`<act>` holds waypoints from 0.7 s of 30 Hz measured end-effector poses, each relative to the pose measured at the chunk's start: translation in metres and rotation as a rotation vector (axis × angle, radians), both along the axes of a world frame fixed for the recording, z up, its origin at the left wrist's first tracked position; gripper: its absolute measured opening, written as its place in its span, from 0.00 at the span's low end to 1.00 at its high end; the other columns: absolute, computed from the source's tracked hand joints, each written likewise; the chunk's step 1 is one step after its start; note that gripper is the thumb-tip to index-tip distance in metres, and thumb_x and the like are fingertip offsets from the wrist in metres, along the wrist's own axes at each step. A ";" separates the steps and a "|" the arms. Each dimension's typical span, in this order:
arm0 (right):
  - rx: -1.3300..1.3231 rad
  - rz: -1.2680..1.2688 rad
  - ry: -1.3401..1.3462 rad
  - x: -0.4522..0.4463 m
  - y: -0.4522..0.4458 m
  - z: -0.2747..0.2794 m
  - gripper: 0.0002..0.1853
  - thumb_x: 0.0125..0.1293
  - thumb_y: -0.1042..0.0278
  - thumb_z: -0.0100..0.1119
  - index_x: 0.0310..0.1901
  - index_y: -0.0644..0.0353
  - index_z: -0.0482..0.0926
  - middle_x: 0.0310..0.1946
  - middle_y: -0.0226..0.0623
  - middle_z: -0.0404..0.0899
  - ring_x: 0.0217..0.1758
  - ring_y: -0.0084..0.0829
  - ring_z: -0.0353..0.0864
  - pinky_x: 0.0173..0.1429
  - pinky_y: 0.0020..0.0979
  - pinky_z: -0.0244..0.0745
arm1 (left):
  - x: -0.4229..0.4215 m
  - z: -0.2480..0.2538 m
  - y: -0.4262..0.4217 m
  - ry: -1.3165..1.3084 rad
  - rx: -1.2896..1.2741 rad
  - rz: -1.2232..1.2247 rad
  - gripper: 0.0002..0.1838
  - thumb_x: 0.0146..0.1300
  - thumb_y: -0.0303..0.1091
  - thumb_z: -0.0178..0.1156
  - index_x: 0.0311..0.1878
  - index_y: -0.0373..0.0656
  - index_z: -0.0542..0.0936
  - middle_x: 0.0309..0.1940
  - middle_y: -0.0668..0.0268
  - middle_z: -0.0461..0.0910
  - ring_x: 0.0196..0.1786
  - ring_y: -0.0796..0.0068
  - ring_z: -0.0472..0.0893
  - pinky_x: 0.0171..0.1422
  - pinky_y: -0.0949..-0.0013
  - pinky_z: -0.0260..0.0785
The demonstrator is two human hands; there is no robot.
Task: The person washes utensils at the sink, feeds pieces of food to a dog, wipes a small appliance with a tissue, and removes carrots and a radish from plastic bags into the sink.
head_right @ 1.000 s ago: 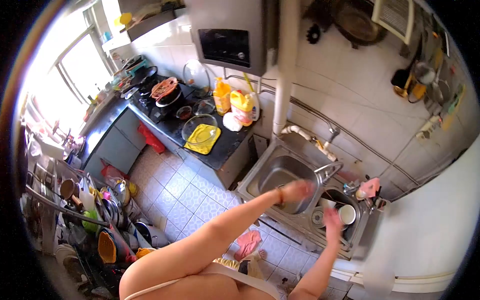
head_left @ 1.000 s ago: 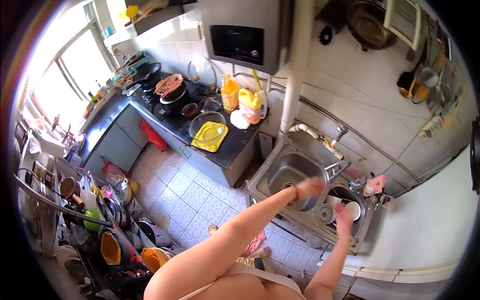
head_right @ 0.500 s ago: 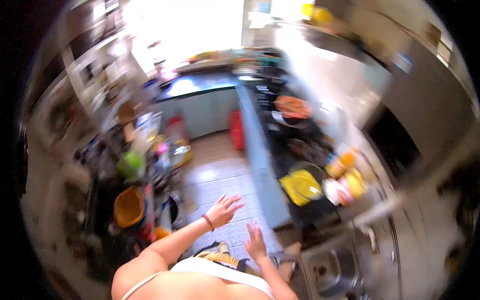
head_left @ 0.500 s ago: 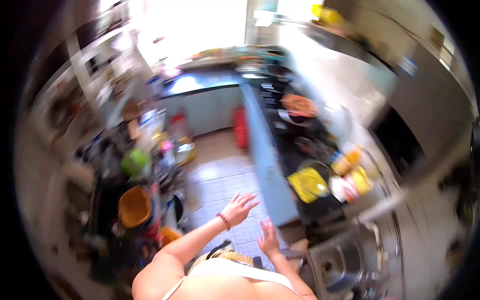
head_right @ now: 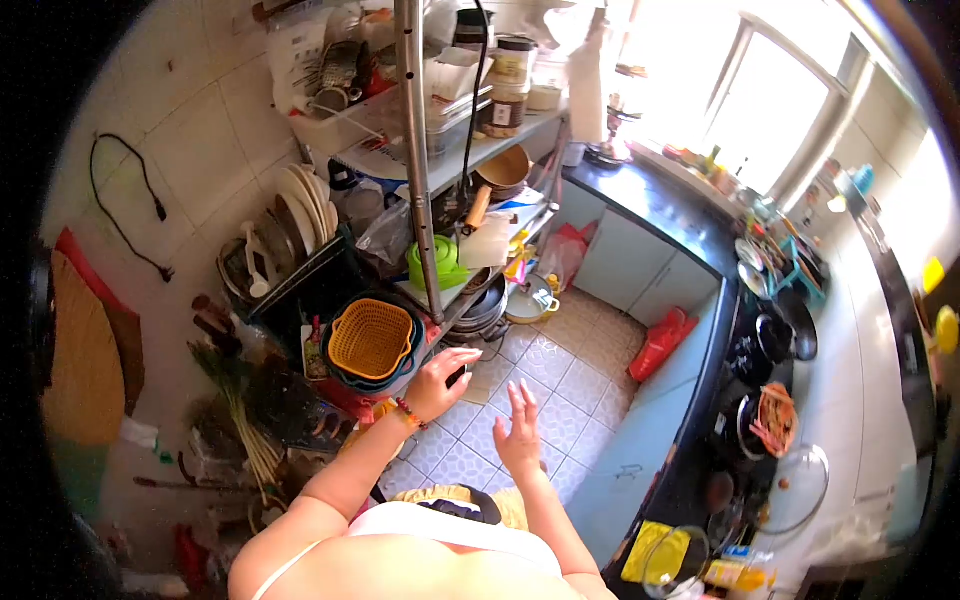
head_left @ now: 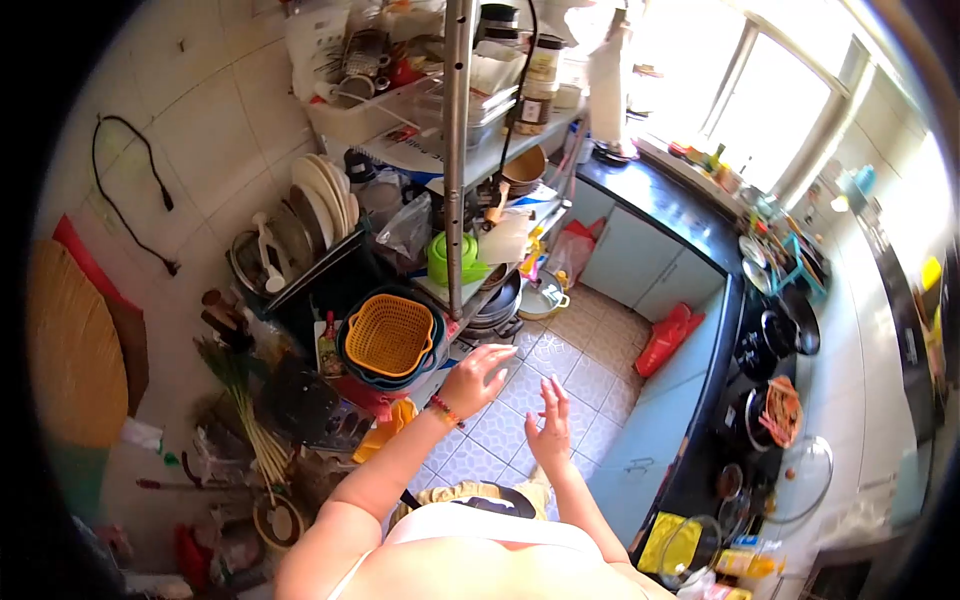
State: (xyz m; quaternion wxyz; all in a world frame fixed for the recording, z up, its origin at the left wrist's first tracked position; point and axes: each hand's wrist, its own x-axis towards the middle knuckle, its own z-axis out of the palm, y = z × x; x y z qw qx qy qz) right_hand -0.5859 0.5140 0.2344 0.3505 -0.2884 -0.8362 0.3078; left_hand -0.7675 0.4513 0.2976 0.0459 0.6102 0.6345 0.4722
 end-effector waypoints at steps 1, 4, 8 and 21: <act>-0.027 0.065 -0.002 -0.005 0.010 0.001 0.37 0.49 0.82 0.57 0.63 0.53 0.59 0.64 0.43 0.55 0.55 0.37 0.71 0.44 0.30 0.75 | 0.000 -0.007 0.002 -0.019 -0.044 0.048 0.19 0.54 0.27 0.55 0.52 0.43 0.74 0.49 0.61 0.74 0.52 0.61 0.74 0.57 0.63 0.67; 0.133 0.212 -0.104 -0.008 0.049 0.000 0.36 0.49 0.81 0.57 0.63 0.52 0.61 0.64 0.44 0.56 0.55 0.40 0.70 0.46 0.31 0.75 | 0.006 -0.034 0.009 0.051 -0.130 0.196 0.20 0.54 0.27 0.55 0.53 0.44 0.73 0.49 0.62 0.73 0.52 0.62 0.74 0.57 0.63 0.67; -0.028 0.420 -0.169 0.002 0.118 -0.008 0.35 0.49 0.79 0.56 0.62 0.50 0.62 0.63 0.44 0.57 0.54 0.41 0.71 0.51 0.34 0.74 | 0.035 -0.054 0.022 0.125 -0.359 0.382 0.21 0.51 0.26 0.57 0.51 0.45 0.74 0.51 0.63 0.71 0.53 0.63 0.72 0.57 0.61 0.65; -1.699 0.063 0.417 -0.296 0.343 -0.137 0.38 0.55 0.71 0.62 0.64 0.51 0.51 0.47 0.40 0.72 0.46 0.40 0.77 0.35 0.31 0.76 | 0.135 -0.073 0.018 -0.067 -0.623 0.754 0.17 0.51 0.28 0.58 0.47 0.44 0.77 0.53 0.60 0.70 0.51 0.60 0.74 0.54 0.63 0.69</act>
